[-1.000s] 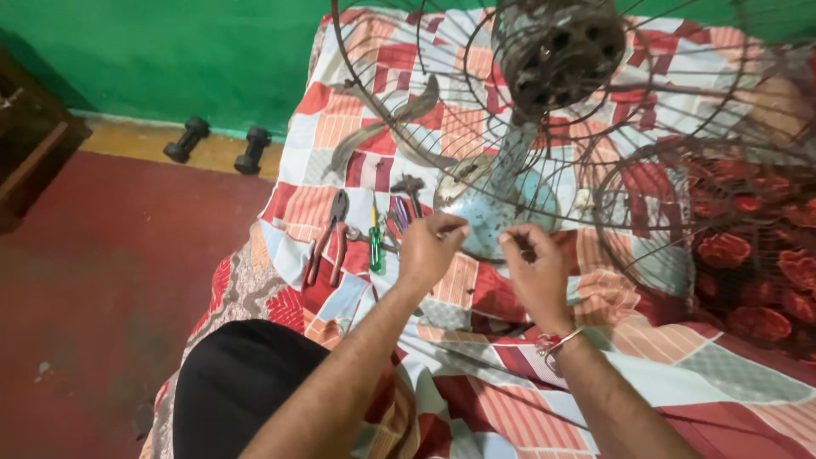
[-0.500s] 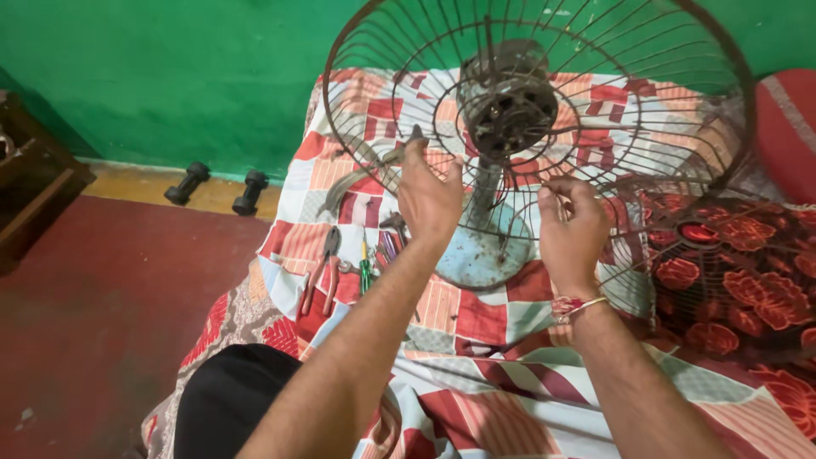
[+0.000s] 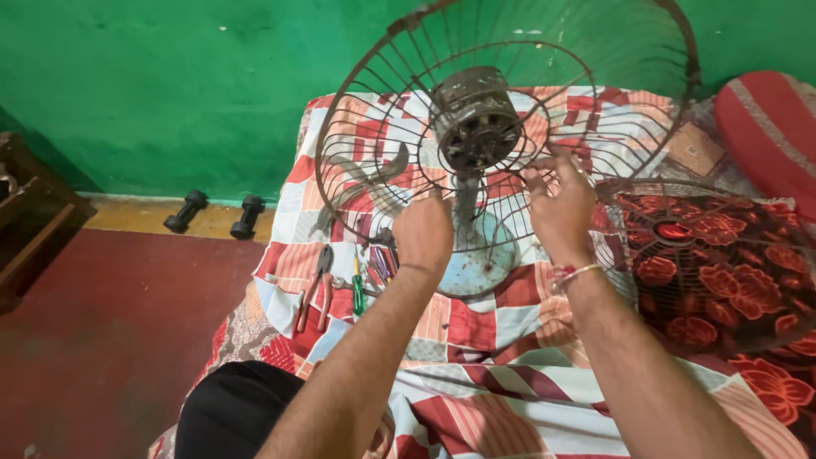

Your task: The person uses a screwdriver and pliers to tighten screws on the back of a fan motor housing, then attaches the front and rear wire cages to the fan assembly. The fan blades and other tools remain on the bed during the process.

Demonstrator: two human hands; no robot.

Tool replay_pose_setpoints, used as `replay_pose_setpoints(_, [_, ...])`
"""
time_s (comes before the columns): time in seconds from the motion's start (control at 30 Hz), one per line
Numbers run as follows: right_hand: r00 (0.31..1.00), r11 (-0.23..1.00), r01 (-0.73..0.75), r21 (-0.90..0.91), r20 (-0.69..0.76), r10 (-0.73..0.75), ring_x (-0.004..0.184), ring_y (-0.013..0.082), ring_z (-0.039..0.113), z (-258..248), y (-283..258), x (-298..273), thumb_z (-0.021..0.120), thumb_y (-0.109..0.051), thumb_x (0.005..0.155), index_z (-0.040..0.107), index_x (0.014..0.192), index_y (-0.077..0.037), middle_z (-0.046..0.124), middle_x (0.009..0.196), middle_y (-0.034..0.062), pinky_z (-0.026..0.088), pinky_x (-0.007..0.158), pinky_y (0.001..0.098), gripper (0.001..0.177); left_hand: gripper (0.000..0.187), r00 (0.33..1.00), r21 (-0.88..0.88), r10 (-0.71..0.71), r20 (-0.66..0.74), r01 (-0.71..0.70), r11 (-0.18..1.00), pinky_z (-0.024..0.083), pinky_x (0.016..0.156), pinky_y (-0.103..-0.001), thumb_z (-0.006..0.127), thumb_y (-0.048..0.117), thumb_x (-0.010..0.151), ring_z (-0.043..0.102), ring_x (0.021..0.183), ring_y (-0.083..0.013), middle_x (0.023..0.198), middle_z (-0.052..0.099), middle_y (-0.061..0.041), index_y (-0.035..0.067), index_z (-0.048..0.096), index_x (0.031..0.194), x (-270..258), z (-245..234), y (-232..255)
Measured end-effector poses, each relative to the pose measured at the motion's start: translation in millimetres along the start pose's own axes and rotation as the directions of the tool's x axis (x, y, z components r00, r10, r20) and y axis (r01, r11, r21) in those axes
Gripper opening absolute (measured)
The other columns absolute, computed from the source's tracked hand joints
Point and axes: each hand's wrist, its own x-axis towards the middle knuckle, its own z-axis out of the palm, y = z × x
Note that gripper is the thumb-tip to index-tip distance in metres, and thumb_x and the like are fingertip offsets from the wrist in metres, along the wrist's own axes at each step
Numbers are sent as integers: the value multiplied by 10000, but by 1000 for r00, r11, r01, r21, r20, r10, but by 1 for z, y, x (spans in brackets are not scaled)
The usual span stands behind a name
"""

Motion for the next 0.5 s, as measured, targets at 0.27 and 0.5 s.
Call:
replay_pose_setpoints(0.27, [996, 976, -89, 199, 46, 82, 1145, 264, 698, 1, -15, 20, 736, -61, 938, 708, 1027, -45, 728, 1254, 146, 522, 988, 366, 95, 233, 998, 7, -50, -35, 51, 999, 558, 653, -520, 613, 187, 899, 720, 731, -411, 754, 716, -209, 84, 752, 743, 5, 15, 9])
replay_pose_setpoints(0.5, [990, 985, -120, 124, 94, 109, 939, 215, 713, -6, -21, 27, 735, -53, 942, 710, 1042, -49, 763, 992, 88, 539, 867, 371, 102, 284, 986, -49, -135, -100, 130, 990, 559, 697, -536, 602, 230, 947, 717, 764, -427, 778, 716, -224, 75, 756, 765, 13, 11, 16])
